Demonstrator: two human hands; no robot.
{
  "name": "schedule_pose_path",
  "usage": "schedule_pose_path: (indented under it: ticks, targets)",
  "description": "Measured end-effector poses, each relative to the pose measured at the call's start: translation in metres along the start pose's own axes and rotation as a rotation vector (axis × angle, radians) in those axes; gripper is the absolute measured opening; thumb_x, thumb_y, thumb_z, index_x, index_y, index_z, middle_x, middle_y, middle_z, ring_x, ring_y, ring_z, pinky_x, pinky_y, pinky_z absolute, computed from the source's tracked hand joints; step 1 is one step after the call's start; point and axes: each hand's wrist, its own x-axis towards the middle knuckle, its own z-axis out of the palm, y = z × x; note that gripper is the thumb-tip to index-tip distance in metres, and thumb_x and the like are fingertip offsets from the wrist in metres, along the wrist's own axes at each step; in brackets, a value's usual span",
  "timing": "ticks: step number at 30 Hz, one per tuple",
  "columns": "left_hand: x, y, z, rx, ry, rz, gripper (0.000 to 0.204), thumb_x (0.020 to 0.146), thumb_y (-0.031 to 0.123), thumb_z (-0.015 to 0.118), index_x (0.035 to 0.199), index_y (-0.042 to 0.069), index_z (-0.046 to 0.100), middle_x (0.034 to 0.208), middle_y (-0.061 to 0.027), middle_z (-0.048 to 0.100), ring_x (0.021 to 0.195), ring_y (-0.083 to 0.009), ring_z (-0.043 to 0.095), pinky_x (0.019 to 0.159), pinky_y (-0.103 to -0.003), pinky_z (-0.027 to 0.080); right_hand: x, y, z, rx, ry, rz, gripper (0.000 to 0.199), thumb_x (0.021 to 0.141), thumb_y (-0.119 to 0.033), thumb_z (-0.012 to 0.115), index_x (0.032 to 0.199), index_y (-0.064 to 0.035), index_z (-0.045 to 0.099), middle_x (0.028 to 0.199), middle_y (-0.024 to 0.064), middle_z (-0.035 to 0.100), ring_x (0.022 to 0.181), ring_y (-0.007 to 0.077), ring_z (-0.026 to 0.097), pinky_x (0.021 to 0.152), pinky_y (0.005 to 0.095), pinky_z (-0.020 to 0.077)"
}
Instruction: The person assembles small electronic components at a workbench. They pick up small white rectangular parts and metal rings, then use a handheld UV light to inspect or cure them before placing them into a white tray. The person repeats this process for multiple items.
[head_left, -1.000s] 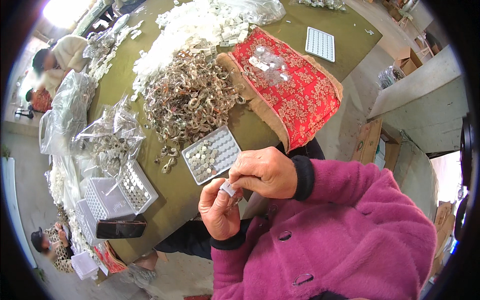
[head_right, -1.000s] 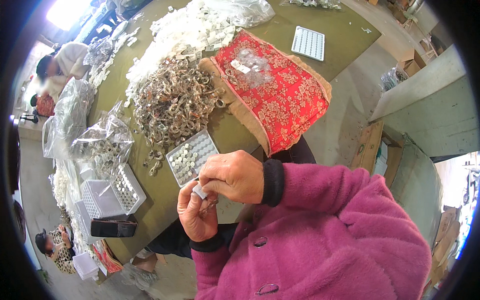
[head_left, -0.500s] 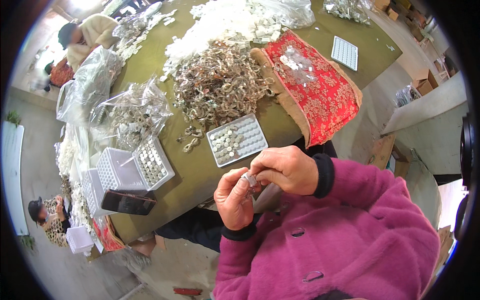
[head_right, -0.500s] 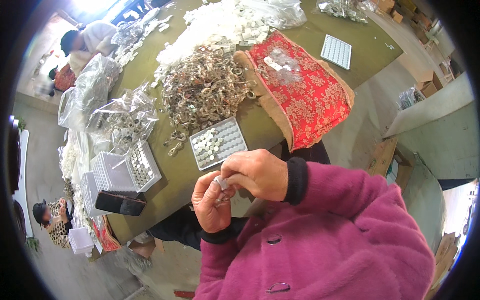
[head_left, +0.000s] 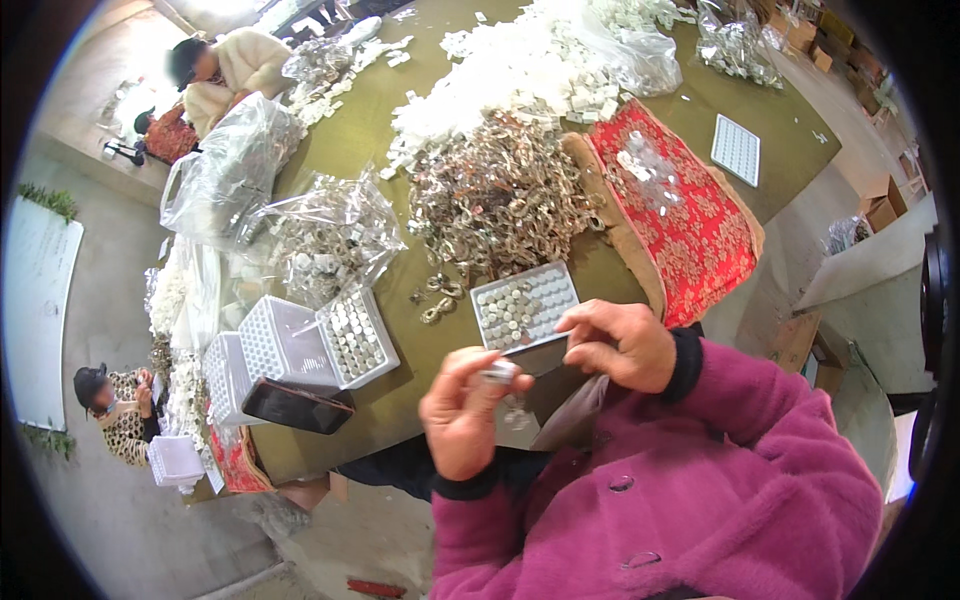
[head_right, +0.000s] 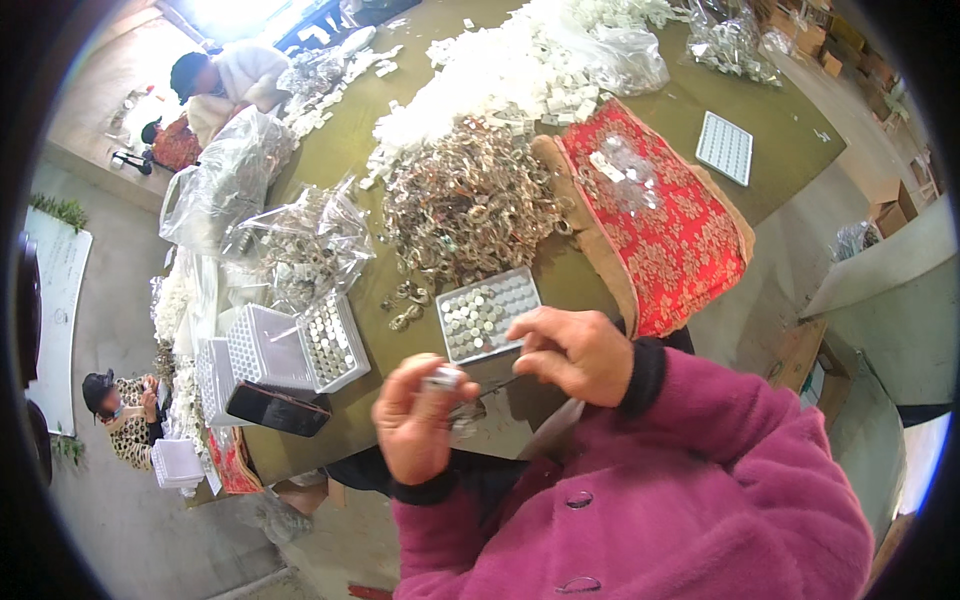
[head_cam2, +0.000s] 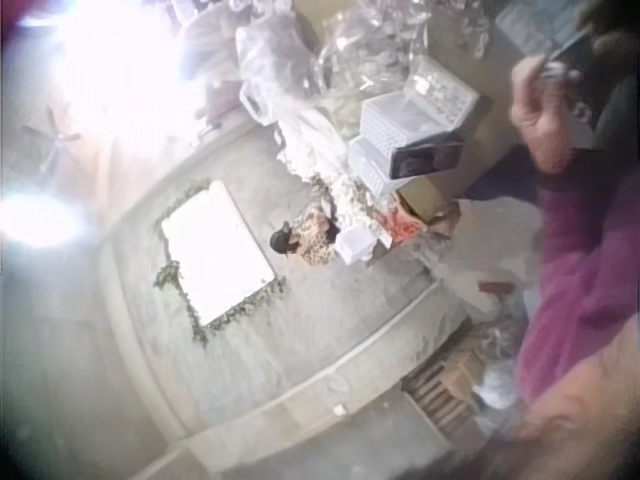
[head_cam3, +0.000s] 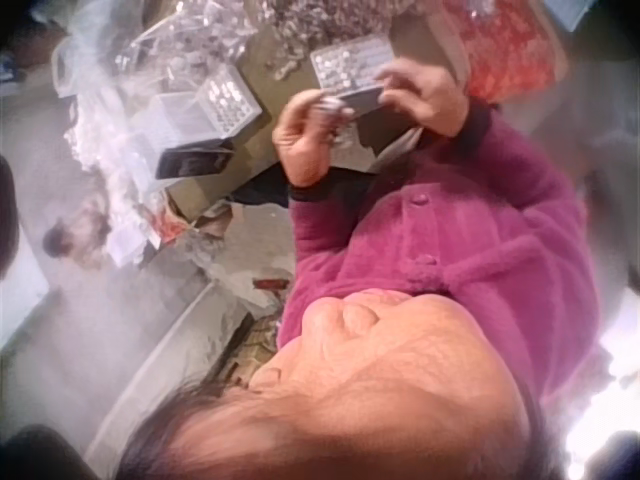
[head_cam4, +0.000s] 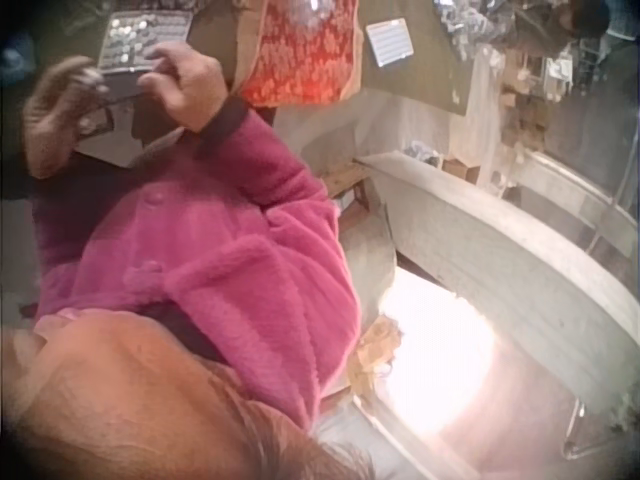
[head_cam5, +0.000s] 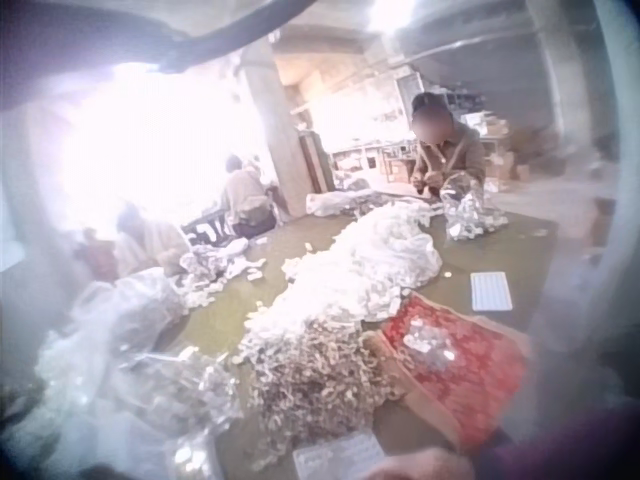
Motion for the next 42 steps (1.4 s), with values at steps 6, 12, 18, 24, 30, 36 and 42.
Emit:
schedule_pose_path:
  ticks: [6,12,18,24,30,36,42]
  targets:
    - [0.107,0.088,-0.046,0.811,0.515,0.538,0.041,0.093,0.006,0.073,0.131,-0.001,0.060,0.110,-0.0109,0.070,0.087,-0.0210,0.066,0.082,-0.032,0.053,-0.004,0.020,-0.018,-0.103,0.056,0.017,0.012,0.096,-0.003,0.070,0.106,0.0008,0.068,0.088,0.0094,0.070,0.067,0.0137,0.069,0.062,0.0283,0.0560]
    - [0.109,0.016,-0.065,1.453,0.154,0.532,0.025,0.086,-0.003,0.066,0.110,0.005,0.071,0.112,-0.0162,0.070,0.100,-0.0362,0.068,0.086,-0.042,0.055,-0.002,0.029,-0.020,-0.099,0.073,-0.085,0.008,0.095,0.000,0.069,0.103,0.0012,0.069,0.086,0.0095,0.069,0.066,0.0150,0.068,0.061,0.0292,0.0547]
    - [0.115,-0.018,-0.081,1.501,0.115,0.337,0.021,0.089,0.012,0.057,0.102,0.006,0.072,0.102,-0.0169,0.069,0.102,-0.0359,0.064,0.086,-0.045,0.050,-0.001,0.053,-0.020,-0.241,0.080,-0.271,0.015,0.094,-0.019,0.070,0.099,-0.0051,0.068,0.094,0.0138,0.070,0.088,0.0344,0.069,0.078,0.0419,0.0560]
    - [0.096,0.012,-0.064,1.775,0.054,0.854,0.015,0.095,0.013,0.071,0.105,0.002,0.074,0.099,-0.0147,0.074,0.090,-0.0253,0.071,0.080,-0.036,0.057,0.015,0.066,-0.006,-0.130,0.137,-0.390,0.016,0.092,-0.020,0.067,0.091,-0.0040,0.066,0.084,0.0142,0.066,0.082,0.0354,0.066,0.074,0.0438,0.0524]
    - [0.071,0.009,-0.047,1.491,0.012,0.832,0.025,0.089,0.015,0.076,0.112,0.005,0.073,0.099,-0.0138,0.069,0.090,-0.0317,0.067,0.082,-0.043,0.055,0.046,0.030,0.016,-0.154,0.442,-0.933,0.028,0.098,-0.031,0.069,0.107,-0.0048,0.070,0.101,0.0155,0.067,0.105,0.0338,0.063,0.089,0.0441,0.0524]
    - [0.042,0.012,0.009,0.919,-0.412,0.278,0.024,0.090,0.009,0.072,0.114,0.008,0.073,0.112,-0.0132,0.067,0.097,-0.0296,0.068,0.082,-0.036,0.059,0.041,0.031,0.015,-0.109,0.136,-0.682,0.026,0.096,-0.028,0.069,0.107,-0.0037,0.071,0.095,0.0165,0.069,0.094,0.0347,0.067,0.084,0.0439,0.0541]
    - [0.019,-0.003,0.040,0.609,-0.375,0.047,0.015,0.094,0.007,0.072,0.108,0.001,0.073,0.108,-0.0176,0.073,0.099,-0.0253,0.072,0.084,-0.034,0.060,0.013,0.035,0.012,-0.048,0.203,-0.574,0.012,0.090,-0.014,0.069,0.097,-0.0047,0.074,0.093,0.0144,0.071,0.089,0.0330,0.069,0.080,0.0415,0.0544]
